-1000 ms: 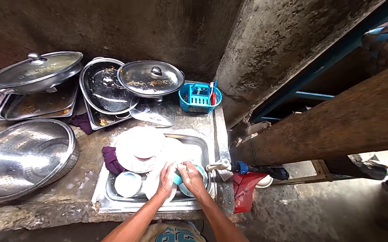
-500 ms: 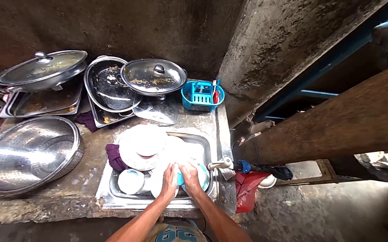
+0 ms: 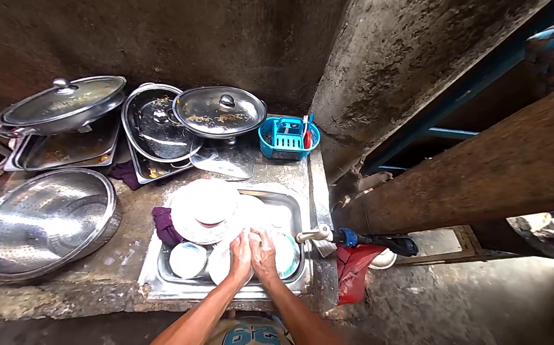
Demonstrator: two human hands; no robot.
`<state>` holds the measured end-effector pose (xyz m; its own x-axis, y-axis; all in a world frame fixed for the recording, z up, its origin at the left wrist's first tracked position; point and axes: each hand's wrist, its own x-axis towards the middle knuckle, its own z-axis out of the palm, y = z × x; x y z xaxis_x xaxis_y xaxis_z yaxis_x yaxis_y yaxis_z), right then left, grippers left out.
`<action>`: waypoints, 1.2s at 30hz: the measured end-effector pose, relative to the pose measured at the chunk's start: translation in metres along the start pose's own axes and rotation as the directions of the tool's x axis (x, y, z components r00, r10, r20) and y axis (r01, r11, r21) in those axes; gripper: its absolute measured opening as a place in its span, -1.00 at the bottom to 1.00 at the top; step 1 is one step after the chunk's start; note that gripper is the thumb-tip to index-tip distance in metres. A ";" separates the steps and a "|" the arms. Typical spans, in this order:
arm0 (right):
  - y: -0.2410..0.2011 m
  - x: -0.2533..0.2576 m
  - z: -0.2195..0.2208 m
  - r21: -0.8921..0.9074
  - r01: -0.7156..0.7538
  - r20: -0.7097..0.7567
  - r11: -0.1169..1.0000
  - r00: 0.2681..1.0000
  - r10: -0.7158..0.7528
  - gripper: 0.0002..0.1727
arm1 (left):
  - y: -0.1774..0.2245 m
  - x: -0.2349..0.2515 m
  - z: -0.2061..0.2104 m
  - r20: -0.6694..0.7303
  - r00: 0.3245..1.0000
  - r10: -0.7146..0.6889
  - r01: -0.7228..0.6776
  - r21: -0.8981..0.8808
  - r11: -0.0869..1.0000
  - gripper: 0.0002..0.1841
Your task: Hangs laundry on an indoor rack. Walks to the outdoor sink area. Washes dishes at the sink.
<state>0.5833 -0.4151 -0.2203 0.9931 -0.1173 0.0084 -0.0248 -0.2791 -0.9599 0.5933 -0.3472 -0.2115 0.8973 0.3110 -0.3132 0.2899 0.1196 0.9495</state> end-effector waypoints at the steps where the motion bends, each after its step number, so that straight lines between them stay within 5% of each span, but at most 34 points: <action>1: 0.004 0.001 0.000 0.025 -0.045 -0.019 0.999 0.999 0.046 -0.63 | 0.003 -0.003 -0.001 0.019 1.000 -0.006 0.005 0.086 0.996 -0.57; 4: 0.013 0.015 -0.017 -0.074 -0.183 -0.023 0.980 0.983 0.181 -0.69 | 0.005 -0.015 -0.020 0.260 0.957 0.130 -0.233 0.420 0.877 -0.65; 6: 0.008 0.027 -0.042 -0.476 -0.225 0.137 0.850 0.936 0.324 -0.54 | 0.007 -0.018 -0.039 0.450 0.873 0.189 -0.455 0.610 0.649 -0.57; 9: 0.024 0.034 -0.063 -0.823 -0.077 0.063 0.562 0.972 0.226 -0.57 | 0.015 -0.007 -0.066 0.577 0.814 -0.062 -0.538 0.791 0.293 -0.46; 11: 0.031 0.040 -0.065 -0.928 -0.081 0.076 0.363 0.914 0.398 -0.53 | 0.014 -0.001 -0.075 0.547 0.793 -0.269 -0.525 0.837 0.154 -0.45; 13: 0.038 0.050 -0.063 -0.969 -0.029 0.105 0.247 0.853 0.511 -0.48 | 0.010 0.005 -0.079 0.522 0.785 -0.333 -0.517 0.849 0.111 -0.39; 16: 0.043 0.057 -0.068 -0.933 -0.033 0.151 0.360 0.868 0.472 -0.55 | 0.006 0.009 -0.086 0.526 0.815 -0.242 -0.493 0.850 0.185 -0.42; 21: 0.038 0.021 -0.090 -0.800 0.058 0.095 0.597 0.995 0.030 -0.64 | -0.008 0.009 -0.084 0.584 0.787 0.201 -0.611 0.690 0.388 -0.62; 26: 0.045 0.009 -0.090 -0.578 0.248 -0.102 0.777 0.923 -0.371 -0.73 | 0.002 0.015 -0.042 0.710 0.675 0.201 -0.685 0.502 0.529 -0.33; 29: 0.028 0.019 -0.079 -0.325 0.145 -0.224 0.934 0.948 -0.226 -0.70 | -0.002 0.021 -0.015 0.694 0.698 0.177 -0.616 0.456 0.642 -0.25; 32: 0.018 0.029 -0.061 -0.321 0.101 -0.258 0.942 0.948 -0.189 -0.54 | -0.007 0.018 0.004 0.518 0.820 0.242 -0.483 0.401 0.779 -0.52; 34: 0.013 0.029 -0.042 -0.317 0.148 -0.189 0.937 0.958 -0.215 -0.30 | -0.001 0.010 0.014 0.360 0.919 0.163 -0.295 0.348 0.890 -0.54; 36: 0.008 0.015 -0.032 -0.258 0.122 0.095 0.958 0.990 -0.101 -0.30 | 0.005 0.011 0.014 0.229 0.971 0.070 -0.131 0.265 0.955 -0.50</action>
<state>0.5940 -0.4500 -0.2192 0.9969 0.0029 0.0782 0.0679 -0.5277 -0.8467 0.6094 -0.3564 -0.2103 0.9677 0.0948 -0.2336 0.2472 -0.1762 0.9528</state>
